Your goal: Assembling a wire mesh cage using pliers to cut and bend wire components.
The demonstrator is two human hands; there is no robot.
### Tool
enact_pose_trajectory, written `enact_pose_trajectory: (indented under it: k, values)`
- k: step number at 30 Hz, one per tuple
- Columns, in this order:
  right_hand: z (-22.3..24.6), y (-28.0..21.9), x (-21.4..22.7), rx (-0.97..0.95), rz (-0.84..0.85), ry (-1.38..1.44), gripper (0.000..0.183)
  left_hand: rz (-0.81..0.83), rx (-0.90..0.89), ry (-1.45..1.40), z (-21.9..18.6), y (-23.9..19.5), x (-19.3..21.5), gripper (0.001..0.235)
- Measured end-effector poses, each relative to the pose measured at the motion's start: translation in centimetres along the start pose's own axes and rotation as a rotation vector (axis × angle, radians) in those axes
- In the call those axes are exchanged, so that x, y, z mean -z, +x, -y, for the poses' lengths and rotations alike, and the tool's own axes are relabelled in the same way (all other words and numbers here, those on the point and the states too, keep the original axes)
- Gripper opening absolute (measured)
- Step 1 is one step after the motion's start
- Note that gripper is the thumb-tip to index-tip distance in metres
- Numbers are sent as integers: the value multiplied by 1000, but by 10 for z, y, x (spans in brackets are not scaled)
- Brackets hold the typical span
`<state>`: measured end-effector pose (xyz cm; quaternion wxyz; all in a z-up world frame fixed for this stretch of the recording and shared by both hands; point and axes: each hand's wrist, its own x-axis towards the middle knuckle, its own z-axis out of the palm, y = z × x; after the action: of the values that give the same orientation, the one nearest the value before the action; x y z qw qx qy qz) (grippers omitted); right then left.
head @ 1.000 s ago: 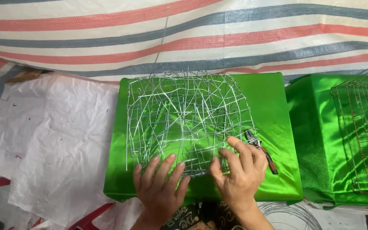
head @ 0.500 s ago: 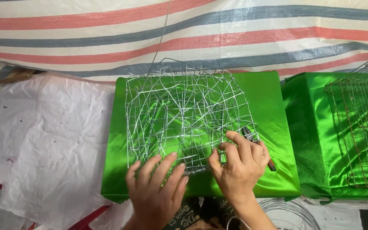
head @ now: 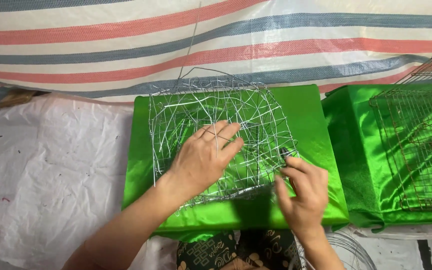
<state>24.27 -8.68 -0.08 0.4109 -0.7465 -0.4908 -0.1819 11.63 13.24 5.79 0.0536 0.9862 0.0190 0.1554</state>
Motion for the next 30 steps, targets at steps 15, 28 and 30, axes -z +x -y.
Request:
enact_pose_trajectory:
  k: [15, 28, 30]
  values:
    - [-140, -125, -19, -729, 731, -474, 48, 183, 31, 19, -1, -1, 8, 67]
    - [-161, -137, -49, -595, 539, -508, 27, -177, -28, 49, 7, -10, -12, 30]
    - [-178, -150, -48, -607, 331, -239, 19, -167, -39, 51, 7, -10, -9, 31]
